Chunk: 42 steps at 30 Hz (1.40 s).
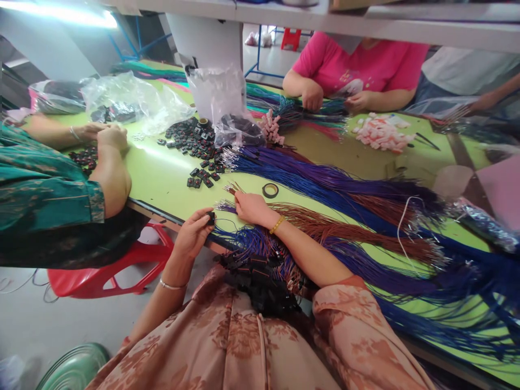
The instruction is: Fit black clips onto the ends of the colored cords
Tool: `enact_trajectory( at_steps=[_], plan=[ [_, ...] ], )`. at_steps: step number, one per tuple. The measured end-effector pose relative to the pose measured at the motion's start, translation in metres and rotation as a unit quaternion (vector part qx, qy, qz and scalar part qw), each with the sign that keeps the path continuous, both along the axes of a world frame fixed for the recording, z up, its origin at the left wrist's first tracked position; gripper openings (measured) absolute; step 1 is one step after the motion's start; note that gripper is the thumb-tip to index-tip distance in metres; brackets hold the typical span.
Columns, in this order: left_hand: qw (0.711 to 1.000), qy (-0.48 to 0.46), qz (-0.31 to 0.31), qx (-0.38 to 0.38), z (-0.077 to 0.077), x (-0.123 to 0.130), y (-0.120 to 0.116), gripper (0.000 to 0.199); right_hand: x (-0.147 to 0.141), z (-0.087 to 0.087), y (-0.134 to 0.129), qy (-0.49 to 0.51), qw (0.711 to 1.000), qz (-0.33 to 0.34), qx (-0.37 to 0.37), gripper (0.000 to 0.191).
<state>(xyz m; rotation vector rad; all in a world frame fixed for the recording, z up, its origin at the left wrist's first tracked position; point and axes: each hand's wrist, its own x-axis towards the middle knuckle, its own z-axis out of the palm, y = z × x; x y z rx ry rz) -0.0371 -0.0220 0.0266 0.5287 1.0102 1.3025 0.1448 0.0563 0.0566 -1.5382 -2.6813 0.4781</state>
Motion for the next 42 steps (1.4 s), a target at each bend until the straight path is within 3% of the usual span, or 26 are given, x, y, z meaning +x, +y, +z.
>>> enact_trajectory(
  at_steps=[3, 6, 10, 19, 29, 42],
  plan=[
    [1.0, -0.011, 0.003, 0.009, 0.0, 0.004, 0.0, 0.028, -0.003, 0.0, 0.0, 0.155, 0.988, 0.002, -0.015, 0.015],
    [1.0, -0.018, 0.008, 0.017, -0.001, 0.008, 0.001, 0.026, -0.009, 0.0, -0.002, 0.286, 0.957, 0.003, -0.044, 0.014],
    [0.999, -0.043, 0.009, 0.02, -0.003, 0.013, 0.003, 0.024, -0.014, -0.001, -0.008, 0.365, 0.928, -0.018, -0.079, 0.013],
    [0.996, -0.085, -0.021, 0.019, -0.009, 0.015, 0.008, 0.024, -0.009, -0.001, -0.023, 0.323, 0.945, 0.0, -0.051, 0.012],
    [0.998, -0.062, -0.017, 0.028, -0.009, 0.017, 0.008, 0.025, -0.01, 0.002, -0.029, 0.262, 0.965, -0.002, 0.009, 0.008],
    [0.999, -0.005, 0.024, 0.025, -0.014, 0.027, 0.006, 0.033, -0.009, -0.003, -0.028, 0.215, 0.974, 0.058, 0.035, 0.014]
  ],
)
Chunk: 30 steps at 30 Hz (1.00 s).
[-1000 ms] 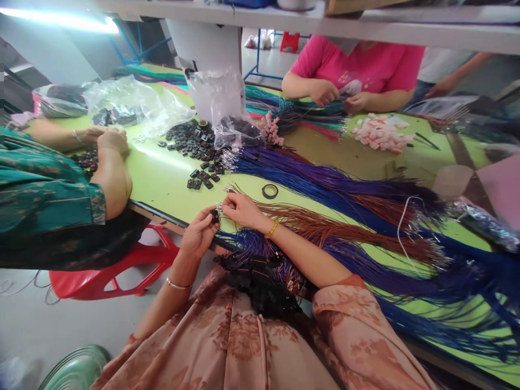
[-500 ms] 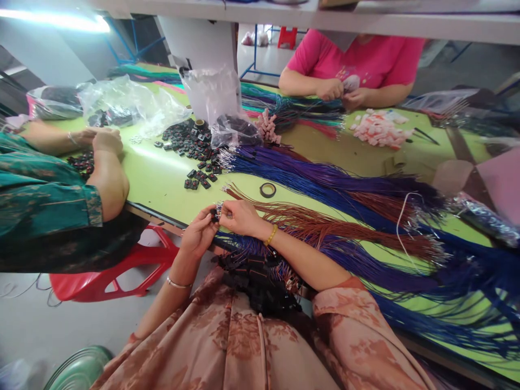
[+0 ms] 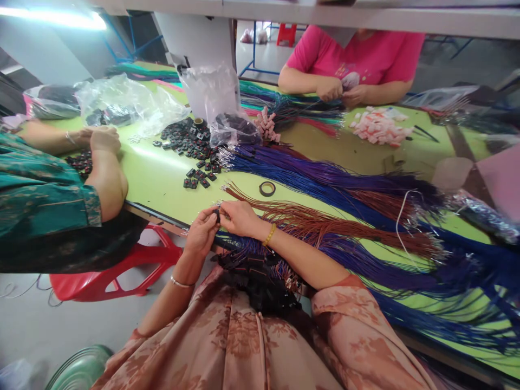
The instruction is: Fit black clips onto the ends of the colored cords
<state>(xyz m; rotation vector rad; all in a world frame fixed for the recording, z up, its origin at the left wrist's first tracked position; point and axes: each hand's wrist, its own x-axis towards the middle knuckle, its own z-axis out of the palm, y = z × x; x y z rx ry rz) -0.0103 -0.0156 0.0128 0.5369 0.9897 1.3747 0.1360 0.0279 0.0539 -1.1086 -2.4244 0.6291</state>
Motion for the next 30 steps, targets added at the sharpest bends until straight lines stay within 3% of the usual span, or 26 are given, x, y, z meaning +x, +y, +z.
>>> enact_trajectory(
  at_steps=[4, 9, 13, 15, 19, 23, 30],
  plan=[
    [1.0, 0.015, 0.017, -0.007, 0.0, 0.001, 0.0, 0.031, 0.002, -0.001, 0.001, 0.004, 1.0, 0.016, -0.016, 0.015],
    [1.0, 0.021, 0.02, -0.004, -0.002, 0.004, 0.001, 0.031, 0.0, -0.002, -0.003, -0.029, 0.999, -0.016, -0.016, 0.014],
    [1.0, 0.012, 0.021, -0.01, -0.003, 0.007, 0.003, 0.03, 0.006, 0.001, 0.013, -0.013, 0.999, -0.025, -0.036, 0.02],
    [1.0, 0.001, 0.018, -0.014, -0.004, 0.007, 0.005, 0.029, 0.012, 0.003, 0.031, -0.031, 0.996, -0.081, -0.035, 0.026],
    [1.0, -0.005, 0.011, -0.018, -0.006, 0.006, 0.008, 0.027, 0.018, 0.0, 0.063, -0.184, 0.962, -0.193, -0.053, 0.025],
    [1.0, -0.011, 0.006, -0.023, -0.007, 0.005, 0.008, 0.027, 0.014, -0.009, 0.072, -0.254, 0.944, -0.197, -0.076, 0.028],
    [1.0, -0.016, 0.001, -0.025, -0.006, 0.003, 0.008, 0.028, 0.018, -0.011, 0.067, -0.242, 0.95, -0.189, -0.057, 0.031]
  ],
)
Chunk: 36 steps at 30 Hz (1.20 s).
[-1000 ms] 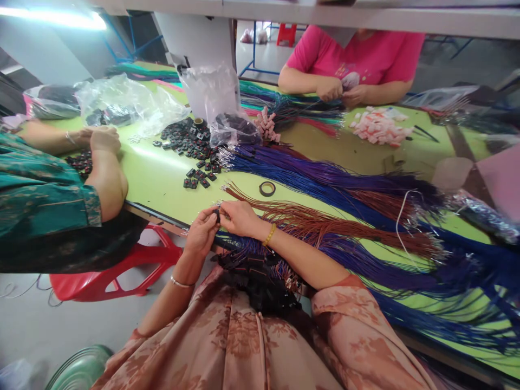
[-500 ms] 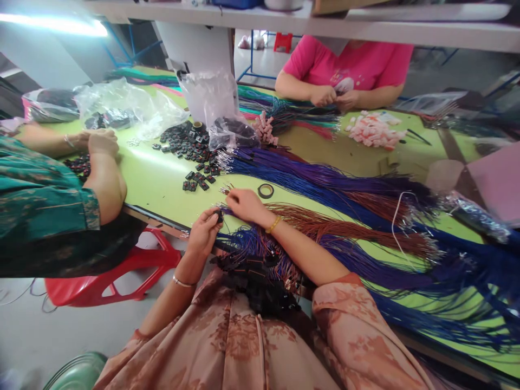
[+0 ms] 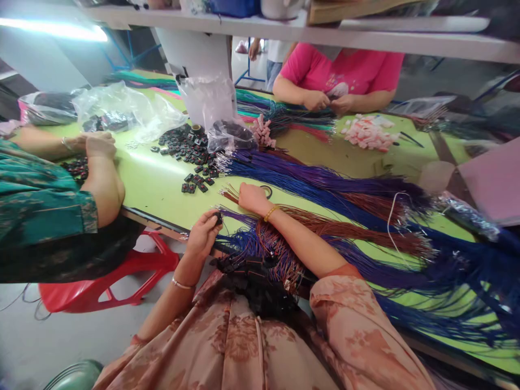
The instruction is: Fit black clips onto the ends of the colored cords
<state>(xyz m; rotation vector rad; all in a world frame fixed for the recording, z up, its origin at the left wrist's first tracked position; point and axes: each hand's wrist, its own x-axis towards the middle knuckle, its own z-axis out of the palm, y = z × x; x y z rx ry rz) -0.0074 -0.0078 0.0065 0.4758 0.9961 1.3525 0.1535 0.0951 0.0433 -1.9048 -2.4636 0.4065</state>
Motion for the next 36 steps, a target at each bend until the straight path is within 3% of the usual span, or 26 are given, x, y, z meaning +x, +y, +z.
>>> enact_trajectory(
  at_steps=[4, 12, 17, 24, 31, 36],
  plan=[
    [1.0, -0.006, 0.004, -0.001, 0.0, 0.0, 0.0, 0.029, 0.003, 0.003, -0.001, 0.026, 0.999, 0.015, 0.013, 0.028],
    [1.0, -0.011, 0.005, 0.002, -0.001, 0.001, -0.002, 0.028, 0.003, 0.008, -0.002, 0.035, 0.998, -0.03, 0.049, 0.023],
    [1.0, -0.012, 0.006, 0.0, 0.0, 0.001, -0.001, 0.027, -0.008, 0.017, 0.0, 0.159, 0.985, 0.023, 0.068, 0.016],
    [1.0, -0.002, 0.007, 0.003, 0.0, 0.002, -0.003, 0.026, -0.027, 0.027, -0.007, 0.351, 0.931, 0.097, 0.033, 0.012],
    [1.0, -0.017, 0.003, 0.022, 0.001, 0.002, -0.004, 0.022, -0.018, 0.018, -0.036, 0.426, 0.901, 0.08, -0.017, 0.012],
    [0.999, -0.031, -0.017, 0.033, -0.001, -0.002, -0.003, 0.021, -0.012, 0.008, -0.051, 0.393, 0.917, 0.072, -0.008, 0.014]
  ],
)
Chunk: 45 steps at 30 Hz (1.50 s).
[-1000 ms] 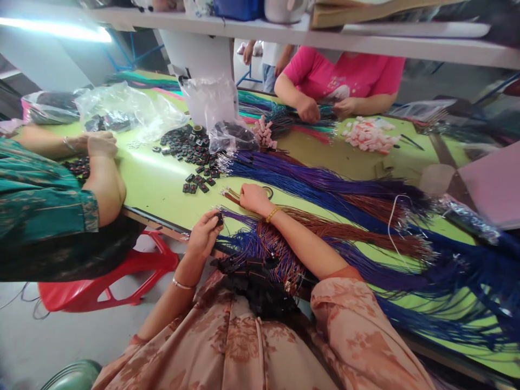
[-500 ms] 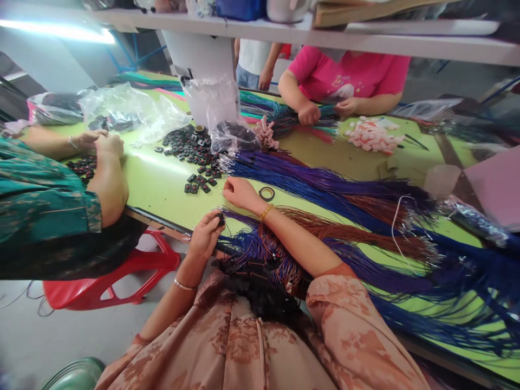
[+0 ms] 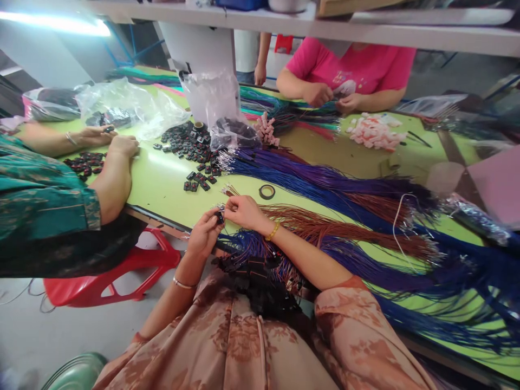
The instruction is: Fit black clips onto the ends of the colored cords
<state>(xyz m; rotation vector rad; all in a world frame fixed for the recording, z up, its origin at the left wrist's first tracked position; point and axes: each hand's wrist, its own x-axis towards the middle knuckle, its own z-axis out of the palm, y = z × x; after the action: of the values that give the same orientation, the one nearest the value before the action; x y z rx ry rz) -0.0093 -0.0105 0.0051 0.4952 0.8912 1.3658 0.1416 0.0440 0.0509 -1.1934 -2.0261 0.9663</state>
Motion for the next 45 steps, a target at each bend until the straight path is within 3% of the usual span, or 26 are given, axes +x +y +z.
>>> enact_trajectory(
  at_steps=[16, 23, 30, 38, 42, 44, 45],
  plan=[
    [1.0, 0.006, -0.006, -0.001, 0.001, 0.0, -0.001, 0.022, -0.002, 0.003, -0.012, -0.102, 0.994, -0.014, 0.037, 0.012],
    [0.999, 0.037, 0.002, 0.004, 0.001, 0.002, -0.001, 0.028, -0.005, 0.001, -0.013, -0.096, 0.995, -0.01, 0.025, 0.011],
    [0.999, 0.032, 0.01, -0.013, 0.002, 0.003, -0.003, 0.029, 0.0, 0.002, -0.011, -0.095, 0.993, 0.046, 0.047, 0.013],
    [0.998, 0.06, 0.001, -0.016, 0.001, 0.003, -0.001, 0.027, -0.002, -0.004, -0.01, -0.085, 0.995, 0.039, 0.04, 0.012],
    [0.978, 0.19, 0.069, 0.058, 0.015, 0.011, -0.019, 0.024, 0.009, 0.008, 0.004, -0.049, 0.998, 0.042, 0.012, 0.02],
    [0.94, 0.299, 0.064, 0.15, 0.028, 0.021, -0.035, 0.024, 0.011, 0.018, 0.011, -0.058, 0.997, 0.05, 0.004, 0.021],
    [0.915, 0.347, 0.03, 0.204, 0.035, 0.028, -0.044, 0.024, 0.01, 0.022, 0.013, -0.075, 0.995, 0.07, 0.003, 0.019]
  ],
)
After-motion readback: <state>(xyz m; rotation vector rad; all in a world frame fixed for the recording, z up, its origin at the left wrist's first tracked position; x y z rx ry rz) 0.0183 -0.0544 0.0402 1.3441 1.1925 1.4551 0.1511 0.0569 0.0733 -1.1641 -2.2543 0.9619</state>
